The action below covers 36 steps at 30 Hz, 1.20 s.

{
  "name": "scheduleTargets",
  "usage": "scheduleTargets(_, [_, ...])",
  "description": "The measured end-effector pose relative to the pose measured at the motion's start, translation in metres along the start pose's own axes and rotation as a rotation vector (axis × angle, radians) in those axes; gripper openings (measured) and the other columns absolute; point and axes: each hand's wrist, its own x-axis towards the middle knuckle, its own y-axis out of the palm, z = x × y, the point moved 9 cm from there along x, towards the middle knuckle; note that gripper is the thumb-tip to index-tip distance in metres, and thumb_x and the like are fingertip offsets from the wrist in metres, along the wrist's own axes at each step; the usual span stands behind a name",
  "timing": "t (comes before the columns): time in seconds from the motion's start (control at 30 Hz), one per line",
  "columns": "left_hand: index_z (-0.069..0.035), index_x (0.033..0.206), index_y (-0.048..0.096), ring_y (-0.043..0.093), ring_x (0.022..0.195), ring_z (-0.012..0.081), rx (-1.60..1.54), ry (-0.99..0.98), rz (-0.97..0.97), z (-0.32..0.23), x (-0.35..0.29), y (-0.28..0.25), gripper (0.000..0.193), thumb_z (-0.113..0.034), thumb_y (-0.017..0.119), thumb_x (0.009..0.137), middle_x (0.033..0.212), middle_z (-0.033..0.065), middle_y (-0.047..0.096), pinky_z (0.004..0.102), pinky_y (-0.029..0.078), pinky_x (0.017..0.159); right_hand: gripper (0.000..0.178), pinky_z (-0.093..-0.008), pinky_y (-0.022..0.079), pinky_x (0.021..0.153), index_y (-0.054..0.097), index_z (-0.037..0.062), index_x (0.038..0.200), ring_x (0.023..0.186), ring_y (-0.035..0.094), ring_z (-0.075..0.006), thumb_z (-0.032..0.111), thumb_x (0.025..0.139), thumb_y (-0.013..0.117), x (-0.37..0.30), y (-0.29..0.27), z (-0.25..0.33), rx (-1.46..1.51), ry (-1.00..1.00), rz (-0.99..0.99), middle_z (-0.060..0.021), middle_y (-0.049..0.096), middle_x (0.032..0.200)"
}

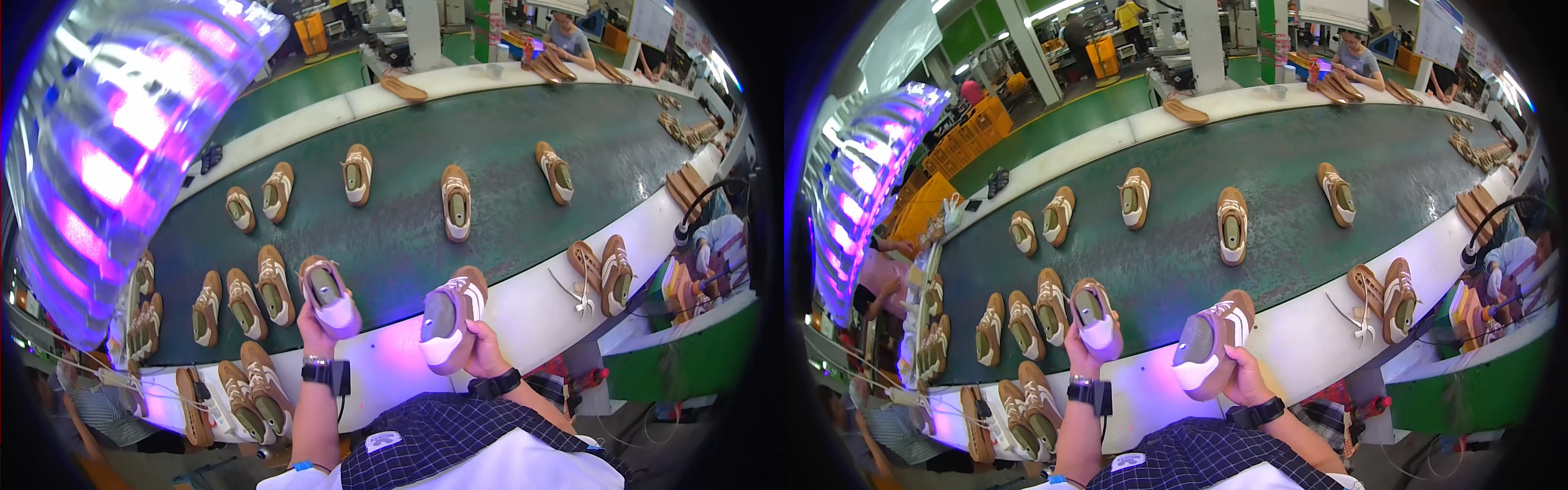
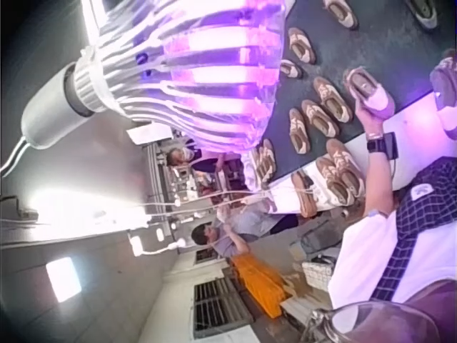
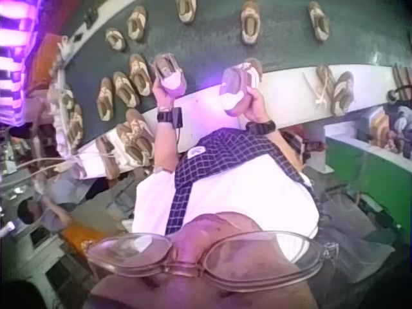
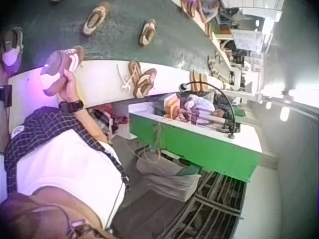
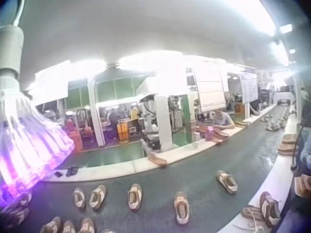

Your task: Inspecting and marking shoes for quality control on a production line.

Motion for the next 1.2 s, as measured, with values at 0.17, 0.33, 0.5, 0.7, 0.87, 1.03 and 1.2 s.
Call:
scheduleTargets(0.17, [-0.002, 0.122, 0.047, 0.052, 0.105, 0.0243, 0.353, 0.067, -0.706, -0.018, 0.002, -0.13, 0.043, -0.031, 0.05, 0.09, 0.115, 0.0114, 0.055, 0.0372, 0.037, 0.095, 0.05, -0.0417, 0.044, 0.093, 0.041, 0.0028, 0.128, 0.106, 0.056, -0.0264, 0.031, 0.088, 0.047, 0.004, -0.032, -0.008, 0.054, 0.061, -0.034, -0.0135, 0.055, 0.119])
scheduleTargets(0.33, [0.001, 0.111, 0.051, 0.047, 0.102, 0.0168, 0.707, 0.077, -0.773, 0.004, -0.049, -0.148, 0.034, -0.016, 0.06, 0.083, 0.107, 0.0044, 0.052, 0.0282, 0.034, 0.091, 0.048, -0.0416, 0.044, 0.094, 0.043, 0.0019, 0.127, 0.106, 0.056, -0.0269, 0.03, 0.088, 0.046, 0.01, -0.053, -0.007, 0.066, 0.068, -0.03, -0.0143, 0.055, 0.12])
scheduleTargets(0.5, [-0.002, 0.106, 0.053, 0.052, 0.093, 0.0183, 0.67, 0.129, -0.802, 0.022, -0.095, -0.115, 0.024, -0.009, 0.054, 0.083, 0.101, 0.0079, 0.055, 0.0373, 0.048, 0.081, 0.044, -0.0408, 0.049, 0.087, 0.046, 0.0017, 0.123, 0.099, 0.06, -0.0263, 0.029, 0.089, 0.047, 0.093, -0.009, 0.028, 0.034, 0.079, 0.163, -0.0126, 0.059, 0.114])
scheduleTargets(0.7, [0.0, 0.102, 0.054, 0.057, 0.083, 0.0198, 0.625, 0.041, -0.734, 0.044, -0.101, -0.085, 0.018, -0.006, 0.052, 0.085, 0.092, 0.0087, 0.057, 0.0353, 0.052, 0.074, 0.045, -0.0569, 0.044, 0.089, 0.043, 0.0064, 0.122, 0.106, 0.052, -0.0336, 0.034, 0.087, 0.047, 0.281, 0.103, 0.118, 0.118, -0.064, 0.374, -0.018, 0.047, 0.125])
scheduleTargets(0.87, [0.001, 0.1, 0.055, 0.059, 0.081, 0.0218, 0.618, 0.112, -0.807, 0.042, -0.129, -0.07, 0.017, -0.008, 0.052, 0.086, 0.09, 0.011, 0.059, 0.036, 0.052, 0.073, 0.063, -0.0455, 0.043, 0.088, 0.048, -0.0056, 0.11, 0.105, 0.052, -0.0355, 0.04, 0.071, 0.065, 0.324, 0.06, 0.147, -0.953, -0.55, -0.231, -0.0251, 0.05, 0.115])
scheduleTargets(1.03, [0.003, 0.1, 0.056, 0.06, 0.081, 0.0192, 0.713, 0.168, -0.988, 0.037, -0.201, -0.077, 0.019, -0.01, 0.054, 0.086, 0.09, 0.0112, 0.06, 0.0301, 0.052, 0.07, 0.061, -0.0505, 0.033, 0.098, 0.045, -0.0062, 0.11, 0.111, 0.043, -0.0384, 0.019, 0.057, 0.062, 0.238, 0.024, 0.181, -1.727, -0.868, -0.937, -0.0244, 0.049, 0.11])
scheduleTargets(1.2, [0.004, 0.101, 0.057, 0.059, 0.077, 0.0142, 0.741, 0.251, -1.121, 0.03, -0.232, -0.08, 0.02, -0.007, 0.057, 0.084, 0.088, 0.0082, 0.061, 0.025, 0.051, 0.067, 0.073, -0.0433, 0.041, 0.096, 0.04, -0.0039, 0.116, 0.108, 0.053, -0.041, 0.025, 0.057, 0.072, 0.29, -0.125, 0.194, -1.498, -0.253, -0.871, -0.0259, 0.054, 0.115])
